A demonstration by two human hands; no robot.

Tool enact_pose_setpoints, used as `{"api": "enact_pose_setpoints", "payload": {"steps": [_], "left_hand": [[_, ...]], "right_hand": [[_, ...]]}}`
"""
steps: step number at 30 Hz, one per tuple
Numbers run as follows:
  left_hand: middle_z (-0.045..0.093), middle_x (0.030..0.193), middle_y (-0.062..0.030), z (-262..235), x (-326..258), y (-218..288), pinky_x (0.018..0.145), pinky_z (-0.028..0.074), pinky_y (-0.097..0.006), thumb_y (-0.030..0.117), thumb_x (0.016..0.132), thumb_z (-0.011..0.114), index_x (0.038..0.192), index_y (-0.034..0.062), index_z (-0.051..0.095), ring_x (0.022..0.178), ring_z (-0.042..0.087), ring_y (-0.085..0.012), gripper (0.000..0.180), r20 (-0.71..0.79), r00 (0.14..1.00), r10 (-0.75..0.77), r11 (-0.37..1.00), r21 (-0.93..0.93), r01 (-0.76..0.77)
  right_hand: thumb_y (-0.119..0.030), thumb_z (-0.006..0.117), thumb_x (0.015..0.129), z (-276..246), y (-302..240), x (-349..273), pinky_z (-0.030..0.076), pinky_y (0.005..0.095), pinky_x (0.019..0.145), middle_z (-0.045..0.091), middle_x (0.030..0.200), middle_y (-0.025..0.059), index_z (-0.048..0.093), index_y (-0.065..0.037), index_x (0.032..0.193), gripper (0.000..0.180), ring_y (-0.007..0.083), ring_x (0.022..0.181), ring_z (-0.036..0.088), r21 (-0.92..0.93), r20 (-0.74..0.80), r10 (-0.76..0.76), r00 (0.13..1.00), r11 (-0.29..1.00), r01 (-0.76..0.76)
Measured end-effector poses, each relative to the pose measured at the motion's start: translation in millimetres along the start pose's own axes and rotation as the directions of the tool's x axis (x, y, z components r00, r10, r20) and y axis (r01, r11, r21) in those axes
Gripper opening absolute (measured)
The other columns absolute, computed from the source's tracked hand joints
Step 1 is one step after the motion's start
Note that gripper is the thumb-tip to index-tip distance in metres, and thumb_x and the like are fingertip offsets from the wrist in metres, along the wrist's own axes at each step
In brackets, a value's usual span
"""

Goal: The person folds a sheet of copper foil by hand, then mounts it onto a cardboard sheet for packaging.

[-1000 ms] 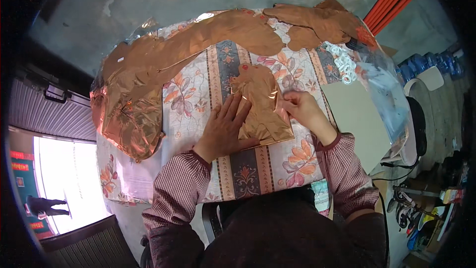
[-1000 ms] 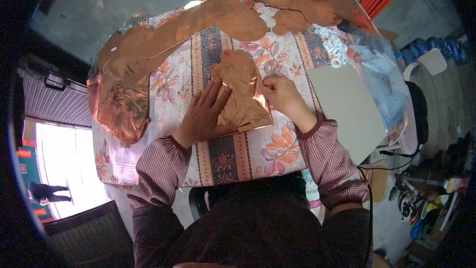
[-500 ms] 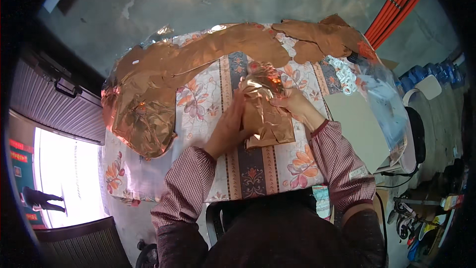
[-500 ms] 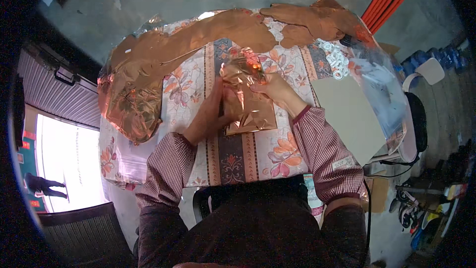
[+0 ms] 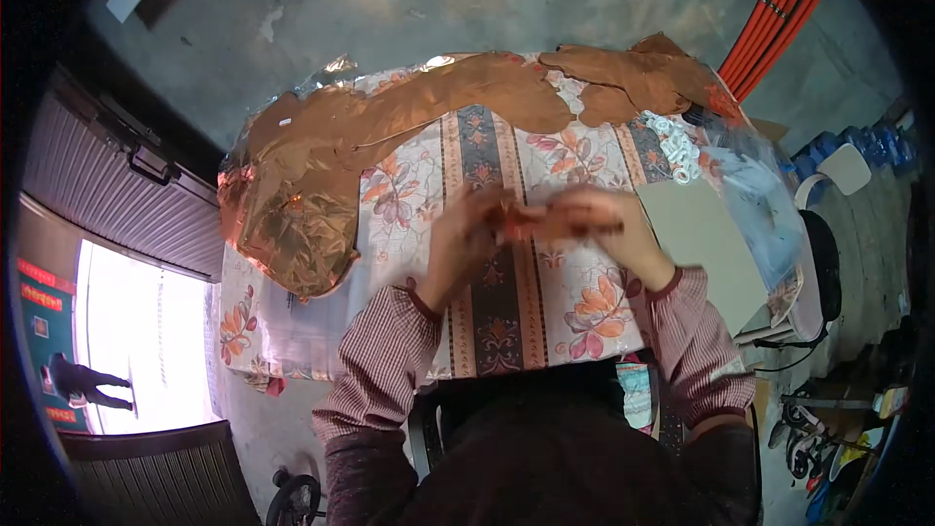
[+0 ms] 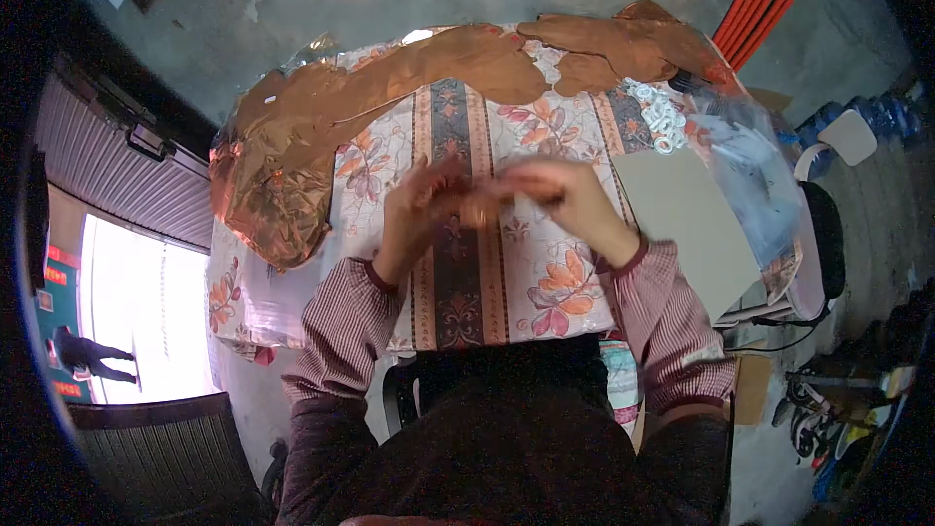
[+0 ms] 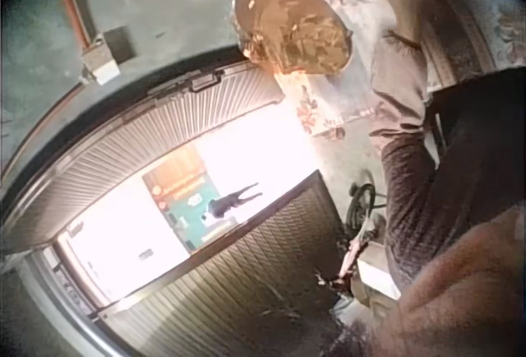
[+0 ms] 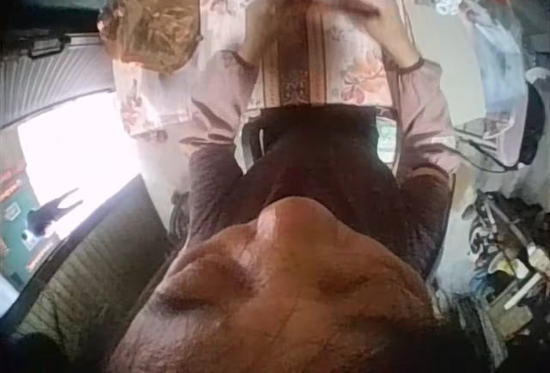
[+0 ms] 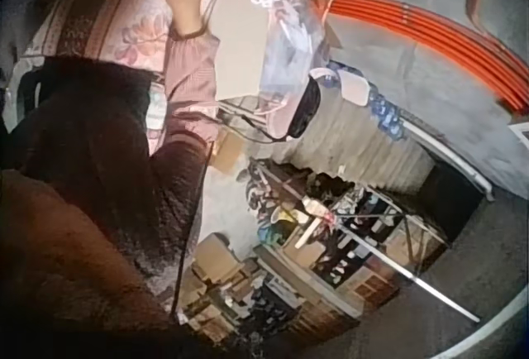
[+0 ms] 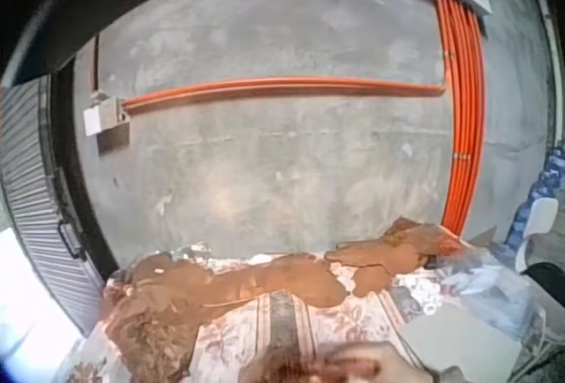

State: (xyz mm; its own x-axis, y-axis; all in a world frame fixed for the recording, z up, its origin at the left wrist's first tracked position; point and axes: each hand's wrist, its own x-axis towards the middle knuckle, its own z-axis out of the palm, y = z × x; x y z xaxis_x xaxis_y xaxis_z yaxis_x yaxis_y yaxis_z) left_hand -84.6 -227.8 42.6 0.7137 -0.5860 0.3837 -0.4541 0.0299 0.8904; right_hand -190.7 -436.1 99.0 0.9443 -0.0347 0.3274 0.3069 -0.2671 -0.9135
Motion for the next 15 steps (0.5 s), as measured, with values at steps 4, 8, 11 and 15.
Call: {"api": "enact_pose_setpoints", "payload": {"steps": [4, 8, 11, 15], "left_hand": [[0.057, 0.125, -0.015, 4.9, -37.0, 12.2, 0.103, 0.039, -0.045, 0.002, 0.081, 0.065, 0.112, 0.0043, 0.063, 0.119, 0.052, -0.0346, 0.031, 0.367, 0.882, 0.296, 0.876, 0.265, -0.404], [0.045, 0.137, -0.0188, 2.7, -72.4, 18.7, 0.108, 0.031, -0.047, -0.001, 0.068, 0.069, 0.122, 0.0066, 0.057, 0.133, 0.037, -0.0363, 0.056, 0.532, 0.829, 0.17, 0.817, 0.394, -0.42], [0.038, 0.141, -0.0222, 6.1, -78.7, 31.2, 0.109, 0.031, -0.044, -0.003, 0.069, 0.068, 0.13, 0.0034, 0.047, 0.134, 0.034, -0.0373, 0.065, 0.447, 0.892, 0.067, 0.896, 0.366, -0.251], [0.037, 0.14, -0.0242, 4.7, -88.6, 51.5, 0.109, 0.032, -0.042, -0.005, 0.071, 0.067, 0.136, -0.0002, 0.037, 0.131, 0.037, -0.0396, 0.072, 0.194, 0.981, 0.01, 0.912, 0.4, -0.088]], "right_hand": [[-0.004, 0.066, 0.076, 9.3, 20.2, -63.5, 0.045, 0.0403, 0.095, 0.066, 0.107, 0.0114, 0.066, -0.002, 0.102, 0.026, 0.0278, 0.108, 0.06, -0.311, 0.176, -0.164, 0.971, 0.926, 0.213], [0.0, 0.064, 0.072, 26.9, 22.0, -92.5, 0.04, 0.0438, 0.101, 0.063, 0.116, 0.0081, 0.065, -0.005, 0.105, 0.033, 0.0303, 0.118, 0.054, -0.394, 0.308, -0.139, 0.941, 0.882, 0.26], [0.0, 0.064, 0.069, 28.3, 19.1, -100.4, 0.039, 0.0426, 0.103, 0.062, 0.12, 0.0076, 0.065, -0.007, 0.107, 0.039, 0.0266, 0.121, 0.052, -0.46, 0.318, -0.115, 0.941, 0.849, 0.259], [0.002, 0.063, 0.067, 26.3, 23.5, -102.0, 0.038, 0.0419, 0.105, 0.06, 0.123, 0.0073, 0.064, -0.008, 0.11, 0.044, 0.0249, 0.123, 0.05, -0.462, 0.327, -0.122, 0.937, 0.845, 0.271]]}}
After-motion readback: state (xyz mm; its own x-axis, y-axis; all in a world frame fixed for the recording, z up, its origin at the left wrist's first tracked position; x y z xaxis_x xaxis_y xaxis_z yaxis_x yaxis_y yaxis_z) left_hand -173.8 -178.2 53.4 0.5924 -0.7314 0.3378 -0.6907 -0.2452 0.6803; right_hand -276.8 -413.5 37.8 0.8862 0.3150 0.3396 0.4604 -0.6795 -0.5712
